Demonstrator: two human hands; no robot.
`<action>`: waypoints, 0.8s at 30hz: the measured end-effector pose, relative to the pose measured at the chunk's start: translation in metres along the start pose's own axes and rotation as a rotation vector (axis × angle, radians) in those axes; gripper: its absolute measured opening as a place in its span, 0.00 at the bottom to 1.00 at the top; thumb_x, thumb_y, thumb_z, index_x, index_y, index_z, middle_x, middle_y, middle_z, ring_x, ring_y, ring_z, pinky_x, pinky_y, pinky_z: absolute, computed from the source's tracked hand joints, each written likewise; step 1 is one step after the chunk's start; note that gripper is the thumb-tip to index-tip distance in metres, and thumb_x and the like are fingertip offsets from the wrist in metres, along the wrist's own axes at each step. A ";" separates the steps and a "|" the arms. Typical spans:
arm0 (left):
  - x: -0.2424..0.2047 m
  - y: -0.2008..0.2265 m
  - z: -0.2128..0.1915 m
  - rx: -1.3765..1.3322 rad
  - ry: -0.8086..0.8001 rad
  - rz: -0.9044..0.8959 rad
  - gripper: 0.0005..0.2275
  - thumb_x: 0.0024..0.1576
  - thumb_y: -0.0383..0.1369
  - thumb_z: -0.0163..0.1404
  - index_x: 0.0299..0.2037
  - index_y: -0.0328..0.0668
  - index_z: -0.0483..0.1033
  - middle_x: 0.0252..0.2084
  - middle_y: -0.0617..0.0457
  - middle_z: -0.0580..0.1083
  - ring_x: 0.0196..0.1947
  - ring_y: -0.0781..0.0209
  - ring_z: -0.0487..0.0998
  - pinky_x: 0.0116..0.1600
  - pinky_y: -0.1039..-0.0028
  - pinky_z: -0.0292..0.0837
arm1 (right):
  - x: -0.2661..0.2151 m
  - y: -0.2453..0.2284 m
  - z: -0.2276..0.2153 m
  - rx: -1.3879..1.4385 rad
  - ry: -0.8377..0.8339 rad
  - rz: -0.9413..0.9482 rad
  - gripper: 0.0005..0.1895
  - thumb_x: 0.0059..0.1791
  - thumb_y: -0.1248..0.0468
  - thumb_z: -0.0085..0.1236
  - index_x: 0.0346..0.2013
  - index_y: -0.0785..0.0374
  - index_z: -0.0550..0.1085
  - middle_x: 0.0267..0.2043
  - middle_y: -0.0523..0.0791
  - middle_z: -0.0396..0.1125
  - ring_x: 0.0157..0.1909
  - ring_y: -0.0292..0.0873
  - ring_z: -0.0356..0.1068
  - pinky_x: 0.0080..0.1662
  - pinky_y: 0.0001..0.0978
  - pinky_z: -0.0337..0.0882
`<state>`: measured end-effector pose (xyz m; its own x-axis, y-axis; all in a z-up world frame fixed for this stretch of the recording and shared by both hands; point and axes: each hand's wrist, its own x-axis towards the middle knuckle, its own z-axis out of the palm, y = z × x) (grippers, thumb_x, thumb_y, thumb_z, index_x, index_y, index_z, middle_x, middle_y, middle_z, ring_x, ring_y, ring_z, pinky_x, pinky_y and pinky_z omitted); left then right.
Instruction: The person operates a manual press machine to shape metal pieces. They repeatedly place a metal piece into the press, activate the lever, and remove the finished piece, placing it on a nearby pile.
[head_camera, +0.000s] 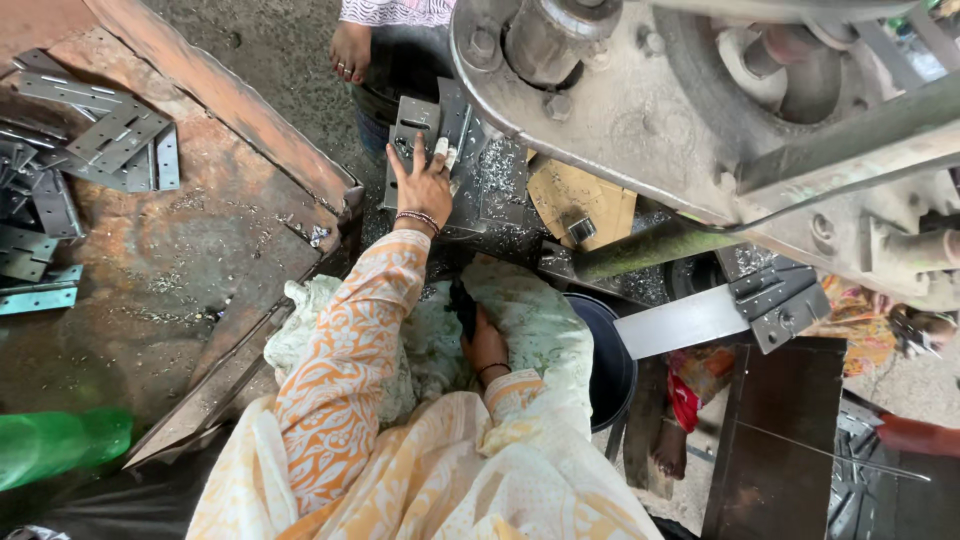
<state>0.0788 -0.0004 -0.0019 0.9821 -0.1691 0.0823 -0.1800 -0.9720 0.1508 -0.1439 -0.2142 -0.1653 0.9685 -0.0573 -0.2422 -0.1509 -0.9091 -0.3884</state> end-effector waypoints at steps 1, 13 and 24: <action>0.000 0.001 0.000 -0.006 -0.009 0.006 0.17 0.64 0.36 0.40 0.58 0.47 0.78 0.72 0.58 0.63 0.79 0.42 0.39 0.69 0.22 0.25 | -0.001 -0.002 -0.003 -0.002 -0.002 -0.004 0.45 0.45 0.58 0.62 0.73 0.50 0.53 0.41 0.60 0.73 0.43 0.67 0.74 0.44 0.61 0.74; -0.034 0.003 0.004 0.054 0.140 0.091 0.21 0.60 0.45 0.44 0.57 0.44 0.79 0.62 0.54 0.72 0.75 0.42 0.50 0.68 0.23 0.28 | -0.011 -0.055 -0.101 -0.136 -0.100 -0.040 0.37 0.45 0.59 0.62 0.66 0.58 0.60 0.42 0.60 0.74 0.44 0.66 0.73 0.46 0.59 0.73; -0.114 0.008 -0.002 0.157 0.478 0.340 0.14 0.55 0.35 0.48 0.43 0.38 0.83 0.52 0.47 0.76 0.63 0.42 0.67 0.70 0.31 0.49 | -0.015 -0.061 -0.103 -0.113 -0.096 -0.040 0.39 0.44 0.59 0.62 0.69 0.58 0.59 0.44 0.60 0.73 0.46 0.65 0.73 0.48 0.58 0.73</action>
